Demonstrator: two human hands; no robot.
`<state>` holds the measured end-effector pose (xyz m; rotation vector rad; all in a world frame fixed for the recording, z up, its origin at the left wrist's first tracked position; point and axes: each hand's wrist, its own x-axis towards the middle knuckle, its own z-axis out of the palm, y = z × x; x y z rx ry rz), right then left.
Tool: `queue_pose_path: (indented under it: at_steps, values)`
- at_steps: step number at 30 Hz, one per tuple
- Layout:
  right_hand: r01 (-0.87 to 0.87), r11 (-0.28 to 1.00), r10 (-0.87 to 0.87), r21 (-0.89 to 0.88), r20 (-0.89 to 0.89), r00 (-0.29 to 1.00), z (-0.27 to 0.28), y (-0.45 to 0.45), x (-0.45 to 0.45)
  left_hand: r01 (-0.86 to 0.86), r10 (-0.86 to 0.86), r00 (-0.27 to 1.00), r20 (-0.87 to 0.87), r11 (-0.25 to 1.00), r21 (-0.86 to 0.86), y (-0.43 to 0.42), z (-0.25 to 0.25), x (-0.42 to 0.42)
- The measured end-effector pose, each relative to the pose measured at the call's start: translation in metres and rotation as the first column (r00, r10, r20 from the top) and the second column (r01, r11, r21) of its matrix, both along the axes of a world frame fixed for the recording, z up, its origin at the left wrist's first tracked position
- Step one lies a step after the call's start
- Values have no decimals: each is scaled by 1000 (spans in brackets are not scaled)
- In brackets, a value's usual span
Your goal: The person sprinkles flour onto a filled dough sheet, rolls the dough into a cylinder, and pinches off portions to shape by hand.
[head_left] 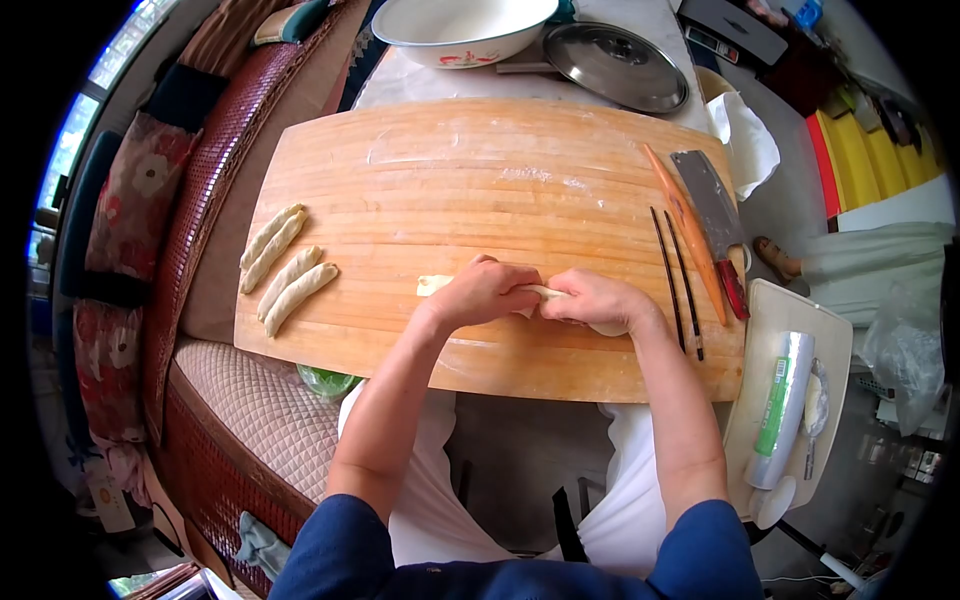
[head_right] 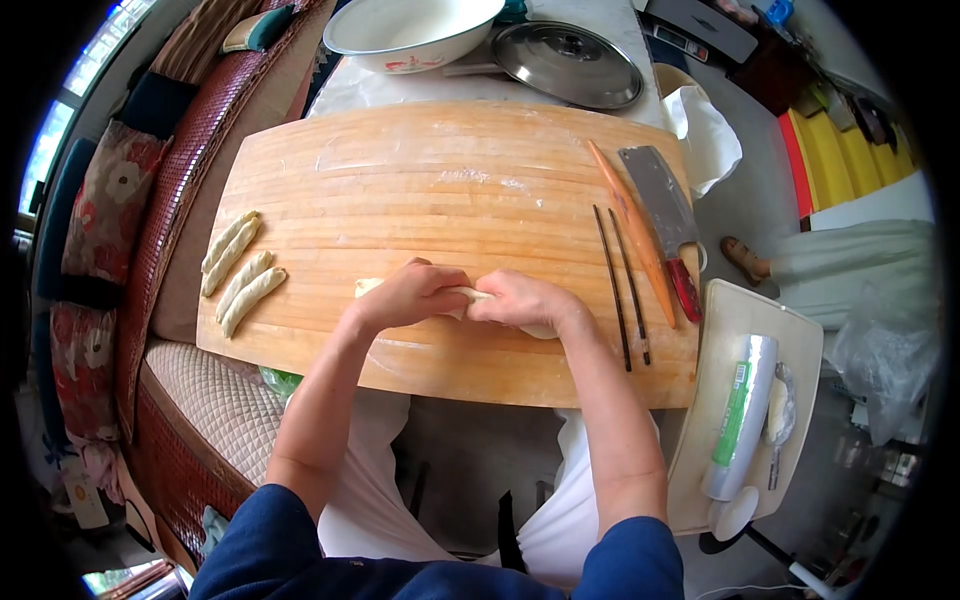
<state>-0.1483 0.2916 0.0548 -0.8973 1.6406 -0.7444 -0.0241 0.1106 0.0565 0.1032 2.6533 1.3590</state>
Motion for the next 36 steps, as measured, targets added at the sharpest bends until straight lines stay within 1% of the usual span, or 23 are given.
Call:
queue_pose_path:
  at_steps: [3, 5, 6, 9, 12, 13, 15, 16, 17, 18, 19, 21, 22, 25, 26, 28, 29, 30, 31, 32, 34, 35, 36]
  values:
    - [47, 999, -44, -18, 161, 986, -9, -1, -1, 17, -17, 1000, 14, 1000, -25, -1, 0, -1]
    - [97, 994, -82, -56, 222, 972, -13, 1, -2, -42, 43, 998, 39, 999, -20, 0, 5, 1]
    - [122, 990, -100, -75, 253, 962, -9, 0, -1, -71, 72, 996, 51, 997, -18, 0, 7, 1]
    - [157, 980, -96, -124, 401, 911, 11, 5, -1, -85, 85, 995, 43, 996, -10, -5, 2, 1]
    - [309, 936, -190, -166, 502, 844, 31, 15, -10, -158, 163, 974, 159, 986, -45, -18, 4, 1]
    - [309, 933, -170, -186, 530, 831, 30, 18, -20, -211, 216, 970, 109, 976, -53, -21, 1, 1]
    - [405, 893, -190, -193, 655, 731, 19, 21, -26, -318, 319, 948, 8, 946, -58, -27, -9, 2]
    - [450, 873, -194, -188, 713, 674, 12, 22, -28, -331, 327, 943, -62, 940, -78, -32, -13, 2]
    - [455, 864, -159, -217, 739, 654, 3, 23, -31, -345, 331, 934, -133, 933, -98, -37, -16, -1]
    - [498, 842, -190, -206, 751, 632, 2, 23, -30, -360, 333, 921, -204, 926, -116, -39, -17, -2]
    - [540, 819, -221, -194, 762, 609, 2, 23, -28, -390, 372, 914, -159, 915, -102, -40, -18, -3]
    - [614, 773, -271, -159, 792, 547, -3, 23, -30, -398, 364, 911, -195, 898, -187, -40, -21, -4]
    - [642, 747, -274, -174, 799, 535, -7, 23, -30, -402, 358, 909, -213, 886, -230, -40, -23, -5]
    - [713, 668, -275, -213, 820, 502, -12, 21, -30, -469, 339, 841, -422, 845, -256, -33, -23, -5]
    - [729, 647, -270, -225, 827, 494, -12, 19, -30, -514, 370, 794, -482, 832, -208, -27, -22, -6]
    - [772, 590, -266, -236, 846, 462, -13, 15, -25, -591, 430, 686, -587, 800, -104, 2, 0, -11]
    - [798, 555, -266, -236, 858, 439, -13, 12, -22, -509, 457, 758, -464, 861, 16, 15, -3, -11]
    - [821, 519, -265, -236, 869, 418, -14, 9, -19, -436, 458, 830, -319, 889, 140, 29, -3, -7]
    - [831, 495, -238, -252, 881, 409, -14, 5, -16, -343, 424, 890, -168, 865, 367, 41, -12, -7]
    - [830, 492, -214, -263, 887, 408, -15, 3, -13, -288, 395, 918, -43, 734, 615, 52, -21, -6]
    - [829, 481, -165, -284, 900, 404, -12, -2, -7, -263, 235, 960, 150, 583, 769, 58, -14, -4]
    - [830, 473, -166, -296, 895, 414, -10, -2, -5, -293, 236, 954, 183, 615, 732, 59, -13, -4]
    - [824, 479, -201, -303, 876, 439, -7, -1, -3, -321, 239, 947, 216, 645, 693, 59, -13, -3]
